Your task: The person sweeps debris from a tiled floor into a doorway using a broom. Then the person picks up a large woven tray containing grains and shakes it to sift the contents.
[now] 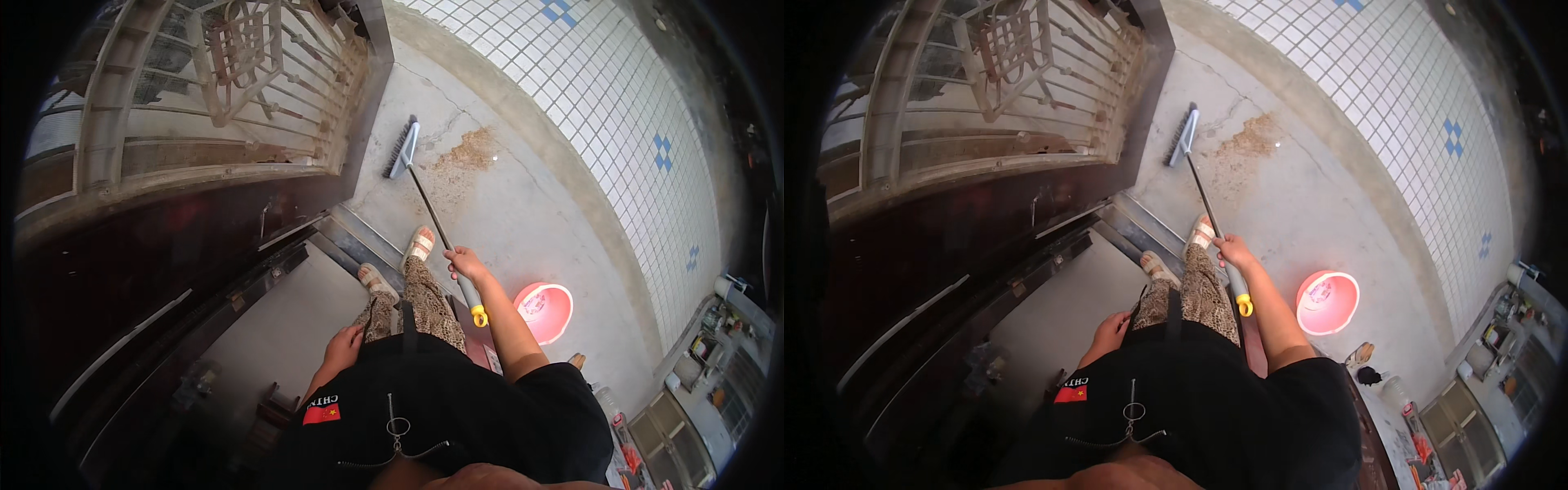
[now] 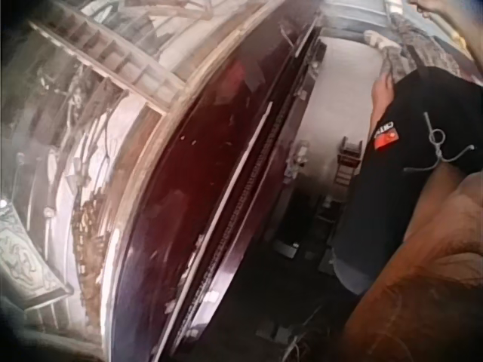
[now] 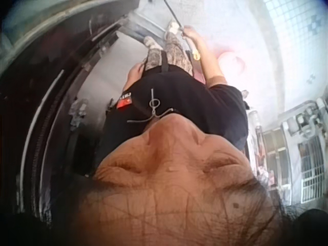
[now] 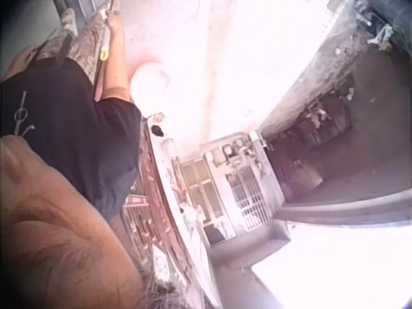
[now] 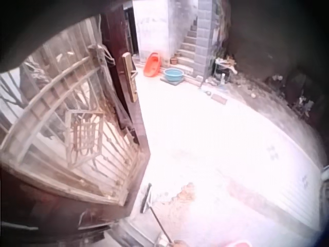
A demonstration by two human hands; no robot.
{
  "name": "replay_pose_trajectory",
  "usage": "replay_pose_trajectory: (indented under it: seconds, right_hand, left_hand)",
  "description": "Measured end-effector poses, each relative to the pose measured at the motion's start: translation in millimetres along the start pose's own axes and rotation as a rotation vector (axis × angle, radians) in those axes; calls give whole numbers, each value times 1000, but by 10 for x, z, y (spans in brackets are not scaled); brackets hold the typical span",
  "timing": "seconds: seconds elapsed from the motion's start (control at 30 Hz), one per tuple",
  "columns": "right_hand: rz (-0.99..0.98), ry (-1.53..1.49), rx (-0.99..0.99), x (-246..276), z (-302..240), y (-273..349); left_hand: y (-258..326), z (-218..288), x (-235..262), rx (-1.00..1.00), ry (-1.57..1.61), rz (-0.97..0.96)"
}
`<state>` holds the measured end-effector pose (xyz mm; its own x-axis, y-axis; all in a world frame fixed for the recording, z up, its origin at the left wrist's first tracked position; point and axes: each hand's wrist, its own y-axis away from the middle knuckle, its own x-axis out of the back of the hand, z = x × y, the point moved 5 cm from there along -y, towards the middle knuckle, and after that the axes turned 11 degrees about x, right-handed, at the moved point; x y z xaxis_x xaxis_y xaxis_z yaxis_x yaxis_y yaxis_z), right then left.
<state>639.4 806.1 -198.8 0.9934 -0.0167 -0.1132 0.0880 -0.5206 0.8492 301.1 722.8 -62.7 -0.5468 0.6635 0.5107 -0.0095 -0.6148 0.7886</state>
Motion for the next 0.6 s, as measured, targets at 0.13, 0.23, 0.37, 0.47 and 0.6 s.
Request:
replay_pose_trajectory:
  seconds: [0.13,0.23,0.37,0.47,0.6]
  right_hand:
    - [-235,250,-49,-340,131,-814]
    - [-172,392,-97,-245,-39,-928]
    - [22,374,-125,100,84,-765]
    - [112,442,-50,37,104,-470]
    - [109,413,56,-350,199,244]
  left_hand:
    - [31,55,90,-7,-42,-71]
    - [142,-63,192,-51,1,-21]
    - [248,-487,220,45,20,-11]
    - [266,-669,260,26,44,-8]
    - [284,-752,318,-37,77,8]
